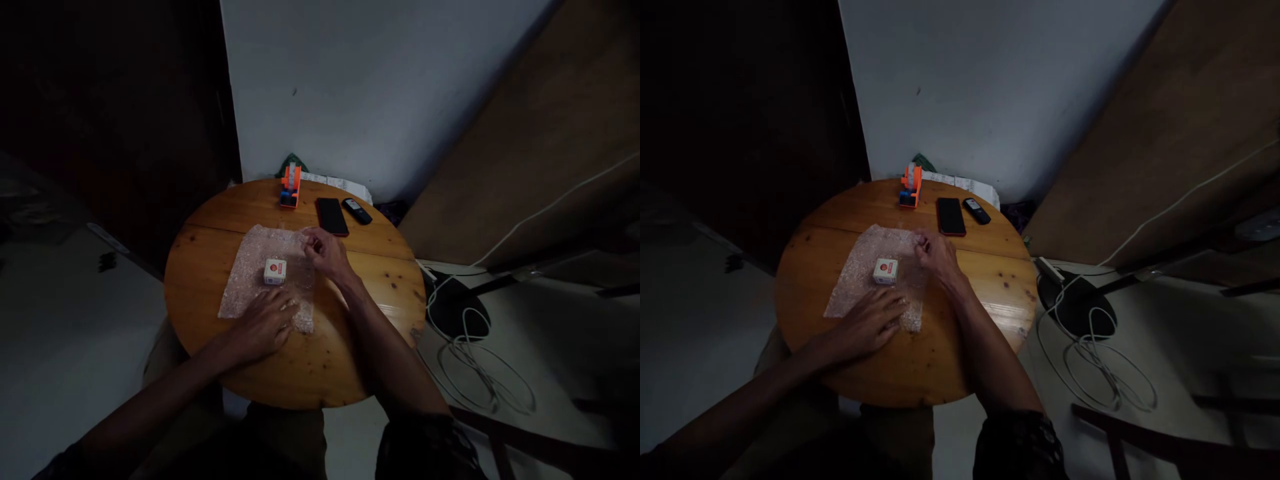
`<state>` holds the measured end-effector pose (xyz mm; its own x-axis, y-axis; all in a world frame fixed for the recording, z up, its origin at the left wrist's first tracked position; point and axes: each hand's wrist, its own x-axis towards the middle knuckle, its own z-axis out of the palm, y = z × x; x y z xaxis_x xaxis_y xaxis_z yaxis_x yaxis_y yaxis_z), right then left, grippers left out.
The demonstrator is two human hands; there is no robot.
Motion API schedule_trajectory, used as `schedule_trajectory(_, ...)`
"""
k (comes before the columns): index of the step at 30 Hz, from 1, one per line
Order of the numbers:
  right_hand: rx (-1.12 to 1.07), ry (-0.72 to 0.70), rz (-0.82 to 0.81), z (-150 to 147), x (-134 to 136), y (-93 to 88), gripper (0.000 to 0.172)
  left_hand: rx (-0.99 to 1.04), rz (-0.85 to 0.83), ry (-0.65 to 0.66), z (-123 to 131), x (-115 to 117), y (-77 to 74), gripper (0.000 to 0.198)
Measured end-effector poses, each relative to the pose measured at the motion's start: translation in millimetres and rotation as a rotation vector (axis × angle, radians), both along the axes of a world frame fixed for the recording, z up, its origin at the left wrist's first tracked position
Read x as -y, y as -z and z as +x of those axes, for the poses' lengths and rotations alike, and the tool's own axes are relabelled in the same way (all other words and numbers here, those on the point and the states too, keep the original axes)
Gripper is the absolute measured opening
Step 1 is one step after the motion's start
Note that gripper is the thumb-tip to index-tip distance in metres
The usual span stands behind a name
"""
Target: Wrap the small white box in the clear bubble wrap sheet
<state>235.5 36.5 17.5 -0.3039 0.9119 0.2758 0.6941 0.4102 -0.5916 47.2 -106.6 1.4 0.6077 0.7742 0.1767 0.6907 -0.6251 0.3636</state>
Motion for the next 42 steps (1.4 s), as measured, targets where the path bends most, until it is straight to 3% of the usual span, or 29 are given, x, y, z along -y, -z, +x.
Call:
schedule_trajectory(3,-0.098,-0.356,0.007,-11,15,-8.0,0.039,0.015,-0.024,-0.023,-1,1,8.1,0.041)
schedule_trajectory(6,0.021,-0.521,0.044,-24,29,-10.3,0.051,0.042,-0.019,-0.063,0,3,13.6,0.042)
schedule_trajectory(14,0.198,-0.429,0.035,-34,33,-6.2,0.053,0.086,0.029,-0.114,2,5,16.5,0.04)
schedule_trajectory(19,0.182,-0.331,0.027,-24,29,-23.5,0.051,0.102,0.02,-0.118,2,4,14.9,0.032)
schedule_trajectory(25,0.115,-0.148,0.062,39,46,-55.8,0.049,0.137,0.024,-0.119,1,3,14.2,0.036)
schedule_trajectory(29,0.167,0.009,0.041,92,72,-40.2,0.049,0.132,0.025,-0.103,1,4,13.4,0.038)
schedule_trajectory(33,0.336,0.083,-0.014,118,93,-16.7,0.045,0.121,0.026,-0.093,0,4,13.4,0.038)
schedule_trajectory(36,0.328,0.119,0.082,111,105,-19.5,0.045,0.122,0.032,-0.088,-1,4,13.8,0.036)
schedule_trajectory(38,0.247,0.093,0.152,90,112,-27.9,0.042,0.123,0.039,-0.088,-2,4,13.9,0.036)
schedule_trajectory(40,0.143,-0.035,0.166,59,118,-34.2,0.036,0.122,0.045,-0.088,-2,4,13.9,0.037)
schedule_trajectory(42,0.139,-0.264,0.13,24,119,-34.6,0.035,0.117,0.048,-0.084,-2,4,13.6,0.036)
